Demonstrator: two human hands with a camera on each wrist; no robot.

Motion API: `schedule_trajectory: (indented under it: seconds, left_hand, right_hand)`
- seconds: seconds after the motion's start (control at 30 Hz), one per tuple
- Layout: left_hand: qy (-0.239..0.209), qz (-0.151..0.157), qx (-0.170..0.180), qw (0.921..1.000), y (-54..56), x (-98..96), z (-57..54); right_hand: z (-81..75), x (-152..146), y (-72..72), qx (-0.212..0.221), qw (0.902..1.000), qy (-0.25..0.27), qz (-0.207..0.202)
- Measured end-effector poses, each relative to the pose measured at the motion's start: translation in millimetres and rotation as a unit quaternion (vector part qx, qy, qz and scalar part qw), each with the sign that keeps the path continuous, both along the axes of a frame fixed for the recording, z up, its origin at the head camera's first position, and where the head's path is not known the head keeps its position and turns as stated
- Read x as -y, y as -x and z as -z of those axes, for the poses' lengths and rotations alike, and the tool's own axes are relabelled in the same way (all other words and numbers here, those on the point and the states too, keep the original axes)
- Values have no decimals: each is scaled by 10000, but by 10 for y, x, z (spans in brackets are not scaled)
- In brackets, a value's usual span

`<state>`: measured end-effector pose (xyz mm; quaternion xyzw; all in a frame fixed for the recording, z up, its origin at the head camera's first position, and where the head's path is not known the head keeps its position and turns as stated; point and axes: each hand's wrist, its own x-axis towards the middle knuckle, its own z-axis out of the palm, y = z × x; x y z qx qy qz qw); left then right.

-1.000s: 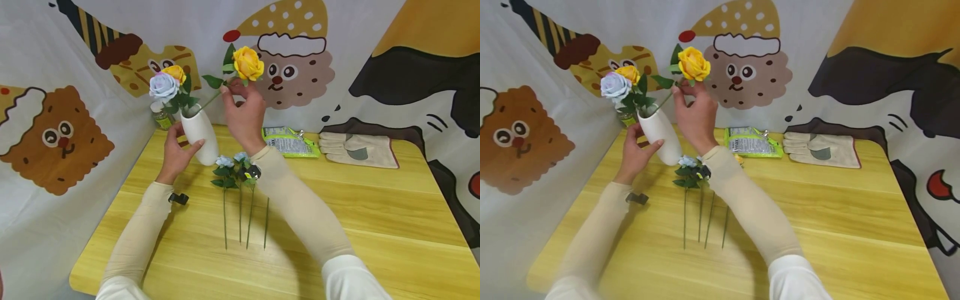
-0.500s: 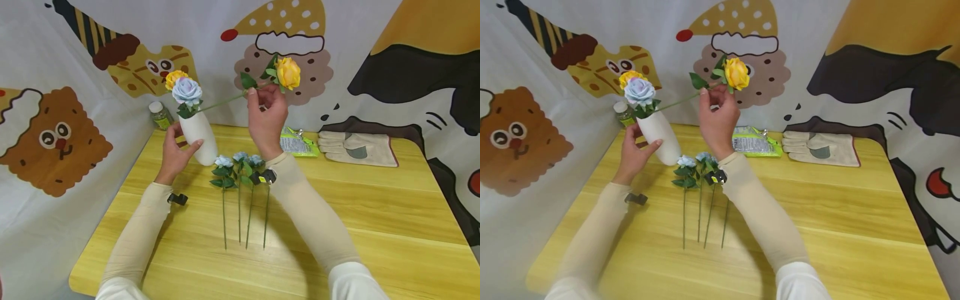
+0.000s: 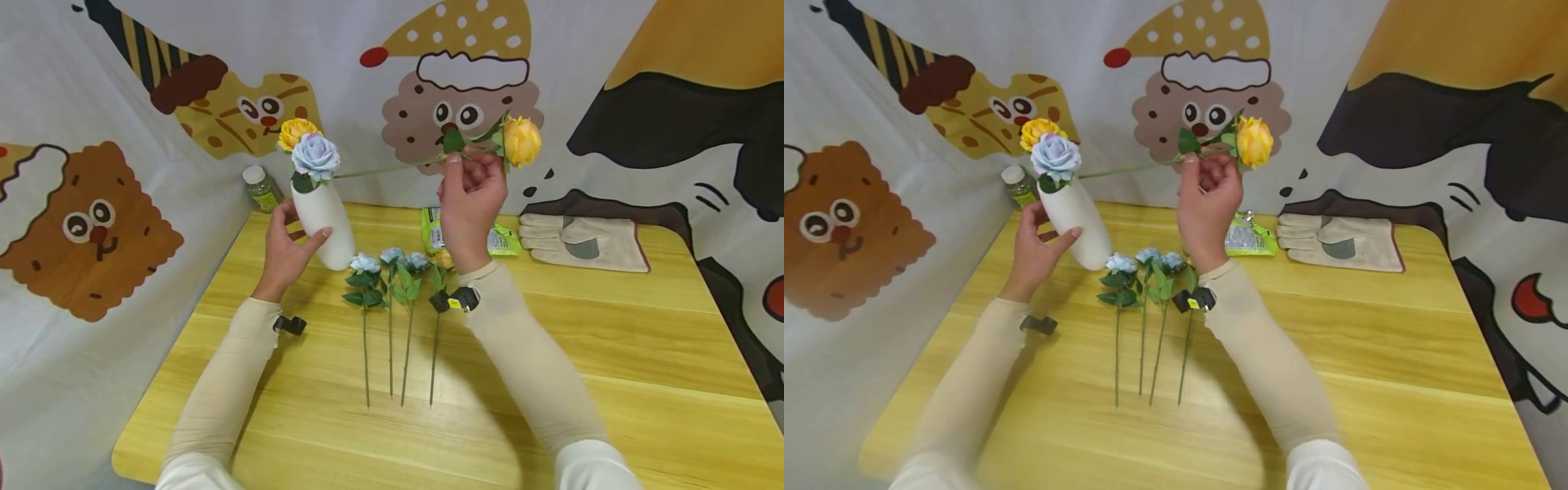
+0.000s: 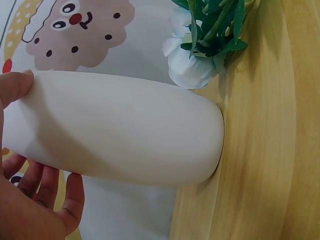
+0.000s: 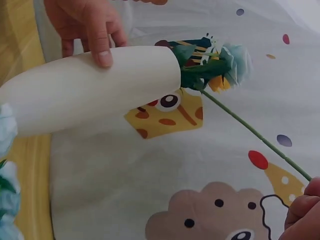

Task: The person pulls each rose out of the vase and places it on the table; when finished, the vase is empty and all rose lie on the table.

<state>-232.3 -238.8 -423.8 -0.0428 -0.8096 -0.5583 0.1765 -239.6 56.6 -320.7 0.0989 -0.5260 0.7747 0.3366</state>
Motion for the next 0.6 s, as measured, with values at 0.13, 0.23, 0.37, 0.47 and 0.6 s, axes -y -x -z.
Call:
schedule_trajectory:
  seconds: [0.13,0.23,0.37,0.47,0.6]
  left_hand:
    - [-39,19,-19,10000,9,-1,6]
    - [-56,19,-22,10000,12,0,10]
    - [-28,21,-2,10000,-2,-8,-1]
    - [-13,24,-1,10000,-1,-8,1]
    - [-11,16,7,10000,4,-5,6]
  right_hand:
    - [59,-119,-43,70,9999,55,-126]
    - [125,-215,-71,129,9997,-185,-81]
    - [238,-346,-113,190,9975,-669,91]
    - [321,-444,-141,248,9948,-963,194]
    - [429,-563,-165,391,9915,-1210,259]
